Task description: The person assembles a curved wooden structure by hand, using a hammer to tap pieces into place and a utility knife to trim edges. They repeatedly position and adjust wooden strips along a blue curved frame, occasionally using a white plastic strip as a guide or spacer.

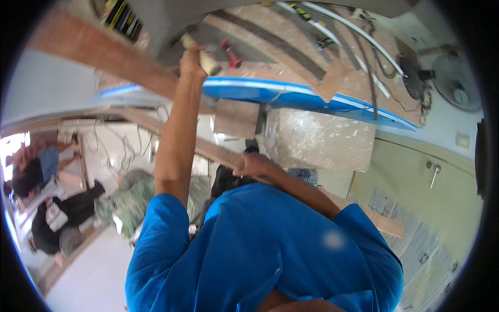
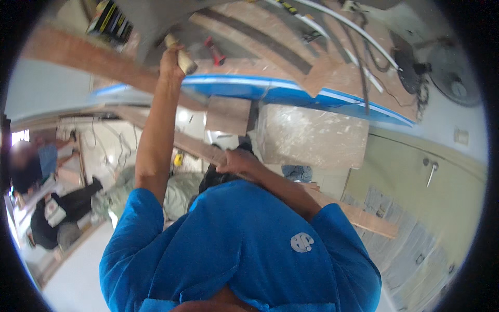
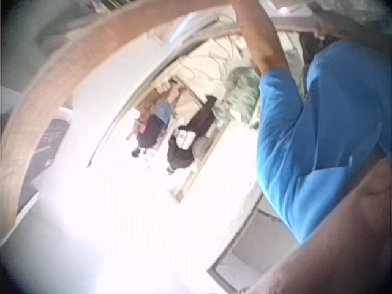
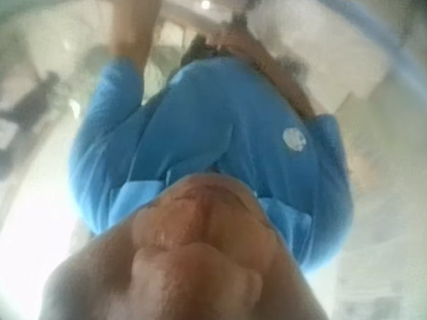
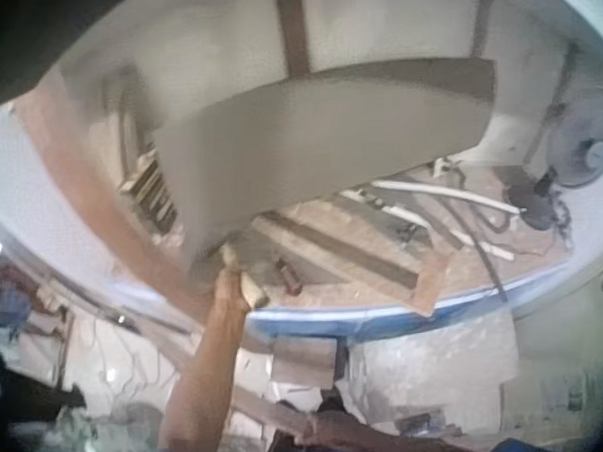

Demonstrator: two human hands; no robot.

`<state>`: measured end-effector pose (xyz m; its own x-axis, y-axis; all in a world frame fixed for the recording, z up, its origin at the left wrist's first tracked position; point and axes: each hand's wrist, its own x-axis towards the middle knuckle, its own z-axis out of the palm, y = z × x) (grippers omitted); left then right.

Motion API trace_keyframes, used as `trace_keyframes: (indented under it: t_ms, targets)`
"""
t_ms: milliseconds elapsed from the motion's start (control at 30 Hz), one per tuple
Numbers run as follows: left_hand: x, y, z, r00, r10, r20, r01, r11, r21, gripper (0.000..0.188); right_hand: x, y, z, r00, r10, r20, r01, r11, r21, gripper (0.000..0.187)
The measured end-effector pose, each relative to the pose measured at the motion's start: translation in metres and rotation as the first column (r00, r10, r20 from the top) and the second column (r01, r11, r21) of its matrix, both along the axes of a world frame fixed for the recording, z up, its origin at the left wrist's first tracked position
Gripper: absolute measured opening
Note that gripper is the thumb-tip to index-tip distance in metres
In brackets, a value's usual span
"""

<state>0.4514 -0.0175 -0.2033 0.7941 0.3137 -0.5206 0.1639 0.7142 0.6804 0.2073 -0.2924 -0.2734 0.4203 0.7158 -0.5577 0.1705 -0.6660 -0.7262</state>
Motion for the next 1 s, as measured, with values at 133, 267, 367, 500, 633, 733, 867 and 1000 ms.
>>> trace_keyframes:
  t_ms: [133,267,367,500,633,733,867,1000]
  targets:
    - [-0.164,-0.035,0.085,0.969,-0.203,0.14,0.165,0.956,0.244,0.041,0.001,0.013,-0.019,0.96,-0.041,-0.277,0.075,0.991,0.112,0.093]
    - [-0.303,-0.011,0.114,0.97,-0.241,0.019,0.206,0.864,0.459,0.053,0.034,0.031,0.011,0.979,-0.017,-0.204,0.033,0.996,0.077,0.108]
    - [-0.373,-0.014,0.119,0.925,-0.127,-0.357,0.32,0.769,0.554,0.049,0.039,0.047,0.0,0.986,0.023,-0.167,-0.014,0.998,0.056,0.108]
    - [-0.422,-0.035,0.072,0.82,-0.063,-0.568,0.395,0.782,0.483,0.038,0.047,0.082,0.002,0.957,0.079,-0.278,-0.096,0.994,-0.047,0.106]
    - [-0.42,-0.047,0.038,0.754,-0.038,-0.656,0.441,0.77,0.462,0.031,0.038,0.104,0.013,0.957,0.088,-0.277,-0.13,0.982,-0.137,0.109]
    - [-0.411,-0.053,0.017,0.753,0.086,-0.653,0.285,0.851,0.44,0.028,0.034,0.114,0.013,0.934,0.108,-0.342,-0.173,0.971,-0.167,0.108]
    - [-0.404,-0.064,0.01,0.743,0.179,-0.646,0.168,0.883,0.438,0.03,0.024,0.115,-0.004,0.92,0.061,-0.388,-0.144,0.971,-0.189,0.107]
    - [-0.399,-0.077,0.011,0.729,0.196,-0.656,0.165,0.88,0.446,0.031,0.017,0.115,-0.004,0.91,0.062,-0.41,-0.144,0.974,-0.173,0.105]
